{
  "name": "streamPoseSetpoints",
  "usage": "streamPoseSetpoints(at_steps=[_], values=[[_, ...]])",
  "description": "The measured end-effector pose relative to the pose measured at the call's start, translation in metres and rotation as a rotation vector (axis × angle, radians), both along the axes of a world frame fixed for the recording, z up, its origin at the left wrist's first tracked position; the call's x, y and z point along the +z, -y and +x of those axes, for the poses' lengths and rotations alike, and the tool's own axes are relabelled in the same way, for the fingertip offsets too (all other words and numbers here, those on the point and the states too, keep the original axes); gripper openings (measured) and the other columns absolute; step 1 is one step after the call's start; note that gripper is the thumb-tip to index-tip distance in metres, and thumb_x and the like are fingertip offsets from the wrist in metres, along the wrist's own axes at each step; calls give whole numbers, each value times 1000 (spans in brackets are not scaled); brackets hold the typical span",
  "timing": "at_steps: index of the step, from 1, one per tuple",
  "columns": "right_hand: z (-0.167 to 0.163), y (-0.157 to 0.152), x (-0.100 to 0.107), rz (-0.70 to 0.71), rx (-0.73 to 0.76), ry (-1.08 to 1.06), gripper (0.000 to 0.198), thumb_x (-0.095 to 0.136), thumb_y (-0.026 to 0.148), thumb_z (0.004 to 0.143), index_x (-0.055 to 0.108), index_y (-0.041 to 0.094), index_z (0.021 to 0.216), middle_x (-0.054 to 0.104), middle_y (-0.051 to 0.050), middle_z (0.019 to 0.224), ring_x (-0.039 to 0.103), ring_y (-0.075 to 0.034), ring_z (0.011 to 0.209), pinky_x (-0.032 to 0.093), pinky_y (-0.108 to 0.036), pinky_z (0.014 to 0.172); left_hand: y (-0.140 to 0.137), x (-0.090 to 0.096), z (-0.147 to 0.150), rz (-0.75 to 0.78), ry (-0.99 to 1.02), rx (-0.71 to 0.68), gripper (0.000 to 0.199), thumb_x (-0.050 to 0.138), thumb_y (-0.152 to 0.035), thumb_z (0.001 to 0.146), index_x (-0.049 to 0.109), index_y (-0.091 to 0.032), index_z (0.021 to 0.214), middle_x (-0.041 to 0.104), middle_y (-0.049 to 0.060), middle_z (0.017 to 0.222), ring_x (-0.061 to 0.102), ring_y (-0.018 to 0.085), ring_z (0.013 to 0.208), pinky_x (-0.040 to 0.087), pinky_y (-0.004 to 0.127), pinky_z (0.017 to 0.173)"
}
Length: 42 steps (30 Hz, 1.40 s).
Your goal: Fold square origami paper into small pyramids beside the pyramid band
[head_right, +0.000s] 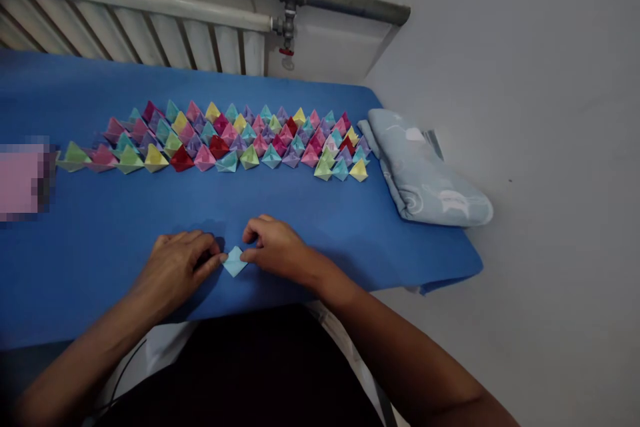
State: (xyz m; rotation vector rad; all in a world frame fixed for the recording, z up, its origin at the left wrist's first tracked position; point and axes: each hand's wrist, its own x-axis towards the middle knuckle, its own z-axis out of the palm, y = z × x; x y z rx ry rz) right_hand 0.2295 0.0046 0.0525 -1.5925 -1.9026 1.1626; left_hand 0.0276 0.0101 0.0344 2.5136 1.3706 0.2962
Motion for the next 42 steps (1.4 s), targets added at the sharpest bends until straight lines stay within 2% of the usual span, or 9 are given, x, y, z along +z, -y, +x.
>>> streamPoseSetpoints(at_steps=[7, 11, 14, 22, 24, 29, 33, 39, 42], values=[[-6, 1, -2, 108, 53, 139, 18, 66, 8, 72, 56, 19, 80, 50, 3, 82, 47, -11, 69, 36, -25, 64, -6, 7, 4, -7, -24, -60, 9, 54, -23, 87, 64, -22, 88, 66, 3, 86, 60, 23, 80, 37, 39, 73], [2, 4, -11, 27, -86, -142, 20, 70, 14, 70, 56, 20, 83, 48, 5, 77, 47, -10, 66, 38, -24, 62, -25, 13, 11, -128, 20, -358, 25, 46, -12, 86, 66, -23, 97, 66, 5, 99, 61, 21, 89, 43, 34, 77], [8, 11, -19, -78, -240, -418, 18, 66, 24, 74, 54, 21, 86, 47, 7, 69, 43, -9, 58, 36, -22, 54, -37, 15, 15, -240, -14, -413, 26, 47, -11, 82, 66, -21, 96, 64, 5, 94, 61, 19, 83, 46, 31, 75], [6, 18, -27, -91, -352, -574, 19, 66, 29, 70, 56, 21, 84, 51, 4, 76, 46, -9, 59, 40, -21, 51, -38, 22, 14, -382, -10, -307, 19, 54, -13, 69, 63, -20, 84, 62, 1, 84, 59, 15, 74, 43, 25, 68], [7, 18, -25, -103, -353, -590, 20, 66, 30, 70, 56, 21, 84, 52, 4, 75, 47, -9, 59, 39, -21, 51, -35, 23, 10, -484, 31, -240, 17, 54, -16, 69, 62, -20, 84, 61, -1, 76, 57, 14, 68, 42, 24, 63], [4, 29, -16, -191, -346, -561, 16, 64, 29, 74, 57, 22, 87, 51, 6, 67, 44, -9, 54, 35, -22, 51, -27, 24, -3, -848, 482, 61, 15, 64, -28, 65, 58, -19, 75, 53, -5, 61, 47, 11, 56, 37, 23, 55], [-10, 36, -9, -313, -334, -581, 26, 69, 28, 71, 60, 22, 95, 60, 1, 86, 51, -9, 63, 37, -22, 53, -16, 25, -6, -971, 884, 296, 26, 76, -29, 58, 58, -18, 73, 57, -5, 63, 51, 10, 58, 41, 23, 60], [-26, 34, -5, -423, -357, -680, 26, 70, 31, 72, 59, 20, 93, 58, 3, 71, 52, -9, 55, 34, -19, 43, -2, 17, -5, -1012, 1135, 342, 25, 80, -26, 62, 59, -17, 71, 63, -3, 62, 57, 9, 62, 43, 21, 63], [-27, 34, -2, -532, -369, -874, 33, 71, 37, 72, 59, 18, 96, 64, -2, 80, 53, -9, 55, 33, -18, 41, 1, 13, -4, -1010, 1214, 337, 27, 83, -26, 61, 59, -17, 72, 65, -3, 65, 58, 9, 63, 44, 20, 63]])
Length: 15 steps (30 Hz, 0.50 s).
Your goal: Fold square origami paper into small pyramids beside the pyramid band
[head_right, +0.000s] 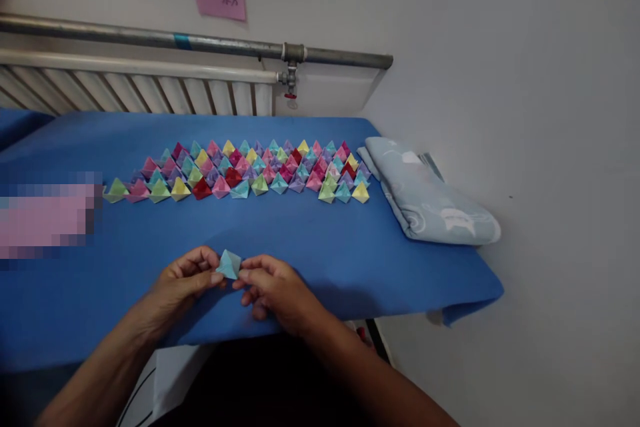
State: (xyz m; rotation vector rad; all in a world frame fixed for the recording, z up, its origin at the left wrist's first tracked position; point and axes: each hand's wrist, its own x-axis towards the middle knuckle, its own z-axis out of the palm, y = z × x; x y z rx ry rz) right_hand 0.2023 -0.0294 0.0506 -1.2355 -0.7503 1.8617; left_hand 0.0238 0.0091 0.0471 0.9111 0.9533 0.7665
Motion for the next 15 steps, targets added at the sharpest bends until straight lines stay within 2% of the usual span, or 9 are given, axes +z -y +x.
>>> streamPoseSetpoints(at_steps=[2, 7, 11, 13, 15], values=[[0, 0, 1, -38, -55, -94, 37, 74, 38, 68, 58, 17, 94, 65, -2, 80, 53, -8, 55, 29, -17, 39, 2, -1, 2, 14, 17, 1, 27, 83, -25, 62, 59, -18, 71, 64, -4, 66, 57, 9, 63, 43, 19, 63], [-1, -1, 0, -91, -106, -134, 38, 81, 30, 57, 54, 18, 82, 59, 4, 63, 44, -5, 47, 21, -16, 37, 5, -2, 4, 78, -26, -63, 25, 82, -25, 63, 59, -17, 70, 61, -5, 64, 53, 7, 61, 41, 17, 59], [0, 0, -3, -47, -107, -53, 31, 77, 29, 59, 52, 19, 75, 50, 9, 50, 34, -3, 41, 20, -17, 38, 4, -4, 0, 43, 0, -130, 27, 82, -27, 65, 60, -18, 78, 62, -3, 72, 60, 10, 69, 47, 21, 67], [1, 1, -3, -8, -115, 8, 29, 76, 31, 59, 53, 19, 73, 49, 9, 50, 34, -4, 42, 22, -17, 39, 3, -3, -1, 13, 10, -137, 30, 80, -31, 69, 61, -20, 88, 65, -2, 78, 63, 13, 74, 49, 25, 72], [1, 2, -2, 15, -93, 69, 27, 75, 30, 60, 54, 19, 72, 49, 9, 51, 36, -4, 43, 24, -18, 40, 1, 0, 0, 0, -35, -119, 34, 79, -33, 70, 61, -20, 95, 67, -1, 77, 63, 12, 70, 49, 25, 69]])
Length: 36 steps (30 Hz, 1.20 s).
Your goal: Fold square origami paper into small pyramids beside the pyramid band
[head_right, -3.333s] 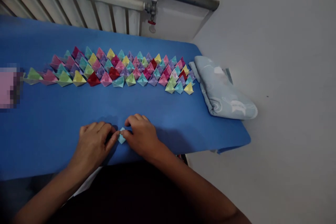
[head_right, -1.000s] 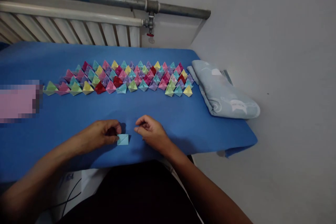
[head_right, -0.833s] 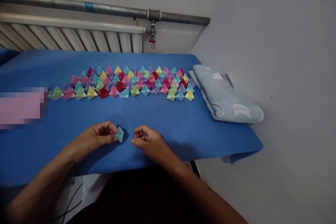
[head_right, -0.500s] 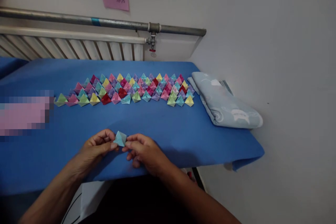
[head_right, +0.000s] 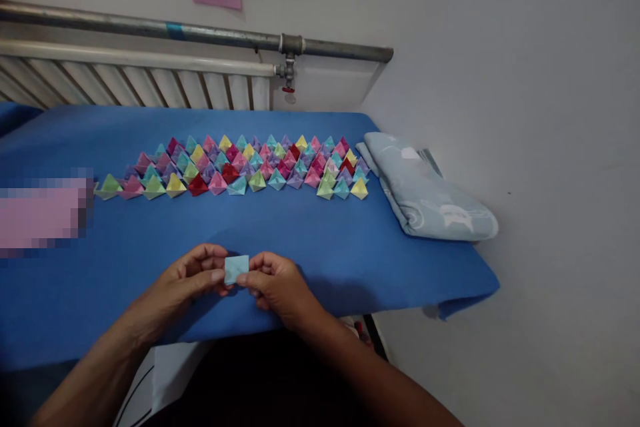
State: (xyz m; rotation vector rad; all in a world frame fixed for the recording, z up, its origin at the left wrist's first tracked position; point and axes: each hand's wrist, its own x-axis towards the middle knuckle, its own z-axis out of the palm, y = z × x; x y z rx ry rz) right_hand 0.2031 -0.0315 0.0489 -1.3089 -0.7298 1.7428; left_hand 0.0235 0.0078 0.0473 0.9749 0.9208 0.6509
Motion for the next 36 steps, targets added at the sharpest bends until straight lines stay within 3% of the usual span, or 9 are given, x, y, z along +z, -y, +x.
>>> streamPoseSetpoints(at_steps=[7, 10, 12, 14, 17, 20, 22, 28, 36], values=[[0, 0, 2, 106, 82, 126, 15, 66, 27, 66, 55, 21, 72, 48, 9, 53, 37, -6, 45, 29, -20, 46, 0, 10, 7, 37, -100, -25, 33, 80, -32, 61, 64, -17, 87, 66, -2, 66, 60, 12, 63, 47, 24, 64], [2, -1, -1, 223, 94, 224, 10, 65, 26, 71, 56, 21, 73, 49, 7, 59, 40, -8, 51, 32, -21, 50, 2, 8, 7, 176, -166, -13, 28, 76, -35, 66, 66, -19, 86, 68, -1, 71, 61, 14, 67, 47, 26, 65], [5, -3, -3, 401, 99, 406, 7, 63, 26, 77, 58, 21, 74, 50, 6, 64, 43, -9, 56, 35, -21, 53, 1, 6, 7, 369, -279, -37, 20, 69, -36, 74, 67, -20, 86, 69, 0, 75, 62, 15, 71, 47, 27, 67], [9, -5, -7, 669, 128, 682, 6, 57, 20, 83, 61, 20, 79, 56, 1, 73, 51, -12, 66, 41, -24, 62, -1, 3, 7, 629, -402, -62, 13, 61, -31, 81, 68, -22, 88, 70, 1, 84, 63, 17, 79, 48, 30, 73], [14, -8, -15, 990, 235, 1093, 17, 50, 11, 88, 65, 20, 89, 63, -6, 89, 57, -17, 84, 44, -29, 78, -4, -7, 9, 1051, -548, -58, 15, 52, -20, 86, 66, -22, 91, 69, 3, 94, 63, 19, 90, 48, 34, 81], [18, -7, -24, 1086, 319, 1349, 21, 48, 12, 92, 67, 20, 89, 64, -7, 89, 55, -19, 82, 43, -30, 76, 0, -21, 11, 1386, -715, -51, 19, 46, -16, 92, 65, -19, 93, 69, 7, 92, 61, 21, 86, 47, 36, 78], [21, -4, -27, 1117, 377, 1402, 22, 47, 14, 94, 68, 20, 90, 64, -8, 88, 53, -19, 79, 41, -32, 74, 6, -27, 12, 1506, -799, -79, 22, 43, -14, 95, 65, -17, 93, 70, 8, 92, 61, 20, 83, 46, 36, 77], [31, 10, -20, 1114, 472, 1344, 20, 48, 15, 94, 64, 18, 106, 66, -9, 99, 52, -20, 83, 39, -34, 75, 24, -29, 6, 1534, -794, -161, 19, 49, -14, 94, 64, -14, 105, 71, 10, 103, 62, 23, 94, 44, 38, 86], [32, 14, -21, 1029, 456, 1323, 22, 44, 20, 99, 66, 20, 95, 68, -7, 95, 55, -19, 80, 41, -34, 77, 26, -30, 5, 1468, -796, -132, 19, 49, -16, 95, 65, -17, 106, 72, 8, 103, 63, 22, 95, 43, 40, 88]])
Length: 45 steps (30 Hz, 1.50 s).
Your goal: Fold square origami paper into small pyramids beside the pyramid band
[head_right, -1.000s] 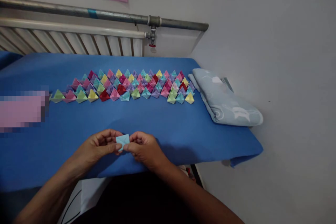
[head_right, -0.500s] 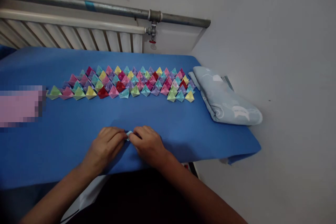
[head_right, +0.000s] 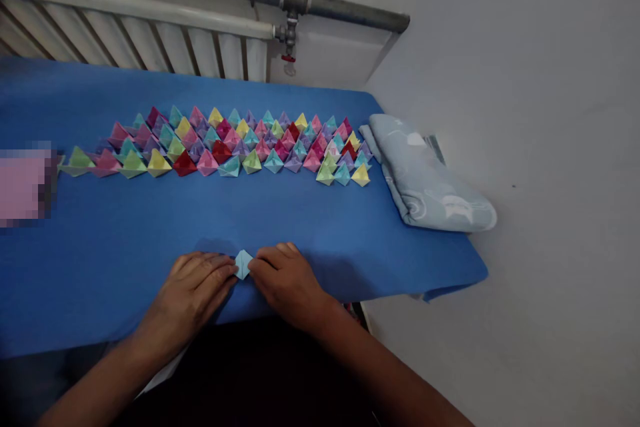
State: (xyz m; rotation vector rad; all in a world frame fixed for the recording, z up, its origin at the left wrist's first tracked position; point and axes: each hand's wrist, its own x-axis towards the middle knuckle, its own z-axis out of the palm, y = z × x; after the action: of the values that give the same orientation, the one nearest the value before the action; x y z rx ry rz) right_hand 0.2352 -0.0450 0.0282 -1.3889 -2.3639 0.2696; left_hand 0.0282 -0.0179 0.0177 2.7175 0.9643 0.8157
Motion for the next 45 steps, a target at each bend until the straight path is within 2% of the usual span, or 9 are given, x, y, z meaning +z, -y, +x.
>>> streamPoseSetpoints(at_steps=[5, 11, 16, 20, 29, 34, 38, 45], values=[[0, -2, 1, -46, -8, -62, 24, 44, 21, 99, 67, 18, 97, 67, -9, 97, 57, -20, 83, 44, -35, 78, -2, 0, 3, -22, -21, 30, 19, 48, -21, 97, 66, -19, 103, 71, 7, 98, 62, 21, 90, 44, 40, 85], [1, -4, 0, -79, -10, -125, 22, 47, 24, 98, 68, 20, 101, 67, -10, 99, 59, -20, 86, 46, -36, 80, -3, -1, 3, -128, -6, 45, 23, 45, -23, 98, 66, -23, 107, 69, 6, 101, 59, 21, 93, 41, 41, 87], [-2, -8, 1, -98, -54, -170, 22, 45, 23, 99, 66, 17, 94, 67, -11, 98, 60, -21, 91, 46, -36, 84, -4, 2, 6, -212, 17, 135, 20, 49, -28, 96, 68, -22, 96, 67, 6, 93, 56, 22, 85, 37, 39, 79], [-6, -11, 2, -148, -125, -178, 17, 48, 23, 97, 63, 18, 89, 66, -10, 95, 59, -20, 89, 45, -34, 83, -5, 5, 10, -290, 10, 170, 22, 46, -29, 97, 65, -22, 88, 66, 3, 86, 55, 20, 81, 34, 39, 78], [-11, -18, 8, -285, -238, -258, 13, 57, 20, 90, 55, 19, 78, 60, -3, 85, 55, -16, 80, 42, -29, 75, -13, 9, 17, -332, -53, 249, 26, 46, -31, 94, 61, -21, 75, 63, 3, 74, 54, 22, 73, 31, 38, 72], [-11, -21, 10, -331, -284, -282, 14, 61, 17, 86, 54, 19, 75, 58, -1, 82, 53, -14, 76, 39, -27, 69, -23, 12, 17, -491, -21, 270, 12, 59, -31, 85, 64, -23, 77, 67, 2, 75, 57, 23, 73, 30, 37, 72], [-12, -25, 14, -370, -289, -271, 15, 60, 15, 86, 54, 19, 72, 56, 0, 79, 52, -13, 73, 37, -26, 66, -31, 18, 17, -610, -57, 262, 10, 61, -29, 83, 64, -24, 75, 67, 1, 75, 59, 22, 73, 30, 35, 71], [-14, -32, 21, -423, -302, -192, 14, 62, 15, 85, 56, 17, 73, 55, 0, 83, 51, -12, 73, 35, -26, 66, -34, 21, 19, -586, -175, 266, 12, 59, -27, 83, 60, -22, 72, 65, 0, 72, 58, 21, 72, 28, 34, 70]])
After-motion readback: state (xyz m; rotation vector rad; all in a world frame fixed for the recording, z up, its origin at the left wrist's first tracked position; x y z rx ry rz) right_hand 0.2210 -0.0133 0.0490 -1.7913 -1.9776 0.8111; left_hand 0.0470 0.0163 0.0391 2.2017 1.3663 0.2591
